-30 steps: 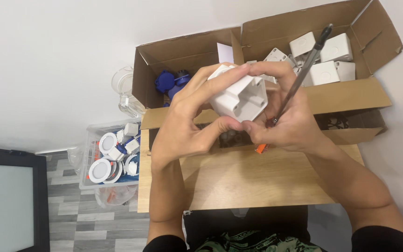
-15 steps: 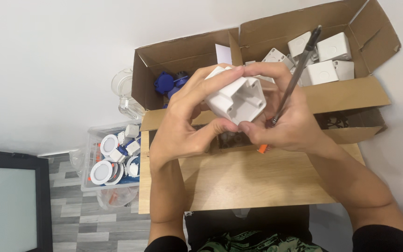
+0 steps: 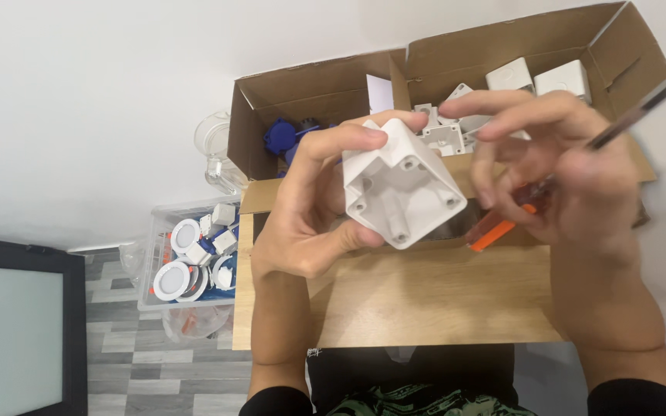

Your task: The person assembles electrical components by first using a screwdriver to tighten screws on a white plastic box. They then attach a blue plastic cap to the box and secure it with the screwdriver. Finally, they use the screwdriver to adjust the internal components of the blue cap.

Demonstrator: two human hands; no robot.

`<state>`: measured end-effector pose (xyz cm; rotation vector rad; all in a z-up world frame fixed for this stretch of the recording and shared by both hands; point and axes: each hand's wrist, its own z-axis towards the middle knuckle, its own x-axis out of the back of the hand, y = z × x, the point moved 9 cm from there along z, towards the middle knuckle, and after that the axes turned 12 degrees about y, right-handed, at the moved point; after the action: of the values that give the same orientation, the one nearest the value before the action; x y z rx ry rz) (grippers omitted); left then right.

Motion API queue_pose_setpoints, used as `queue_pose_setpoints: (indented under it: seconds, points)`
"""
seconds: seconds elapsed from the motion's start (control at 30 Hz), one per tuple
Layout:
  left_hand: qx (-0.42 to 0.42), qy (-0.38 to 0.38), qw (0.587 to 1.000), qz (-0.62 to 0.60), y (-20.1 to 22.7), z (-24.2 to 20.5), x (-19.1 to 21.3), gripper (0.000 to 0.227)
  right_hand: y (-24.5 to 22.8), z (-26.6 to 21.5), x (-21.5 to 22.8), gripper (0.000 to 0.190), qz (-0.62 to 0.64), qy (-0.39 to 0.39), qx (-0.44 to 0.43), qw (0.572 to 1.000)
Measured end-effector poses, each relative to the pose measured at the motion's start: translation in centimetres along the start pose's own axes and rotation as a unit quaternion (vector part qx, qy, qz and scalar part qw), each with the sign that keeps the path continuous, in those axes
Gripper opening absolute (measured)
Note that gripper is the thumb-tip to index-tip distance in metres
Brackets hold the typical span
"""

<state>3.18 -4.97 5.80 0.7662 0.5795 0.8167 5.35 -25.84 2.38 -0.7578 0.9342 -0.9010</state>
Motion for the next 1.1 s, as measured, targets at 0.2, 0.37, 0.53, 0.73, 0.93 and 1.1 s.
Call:
queue_pose_setpoints:
  seconds: [0.2,0.37,0.53,0.73,0.93,1.1]
  points:
    - [-0.029,-0.02,0.999,0.025,-0.6,0.2,0.4,0.048,-1.2,-0.7,0.4,0.064,-0.039,0.062,0.058,0.996]
    - [-0.024,-0.016,0.999,0.026,-0.5,0.0,0.2,0.049,-1.3,-0.8,-0.2,0.061,-0.037,0.059,0.056,0.996]
    - [-0.019,-0.008,0.999,0.034,0.0,0.0,0.1,0.047,-1.6,-1.0,-0.4,0.034,-0.016,0.04,0.035,0.998]
    - [0.001,-0.021,0.999,0.039,-1.0,-0.8,-0.2,0.051,-1.3,-1.9,-0.7,0.074,-0.12,0.029,-0.02,0.992]
    - [0.064,-0.018,0.983,0.169,-5.7,-7.7,-0.8,0.055,-1.7,-3.6,-0.9,0.039,-0.304,-0.094,-0.06,0.946]
    - [0.296,0.036,0.914,0.276,-14.3,-18.8,0.8,0.051,1.5,-6.5,1.0,0.028,-0.413,-0.128,-0.101,0.896]
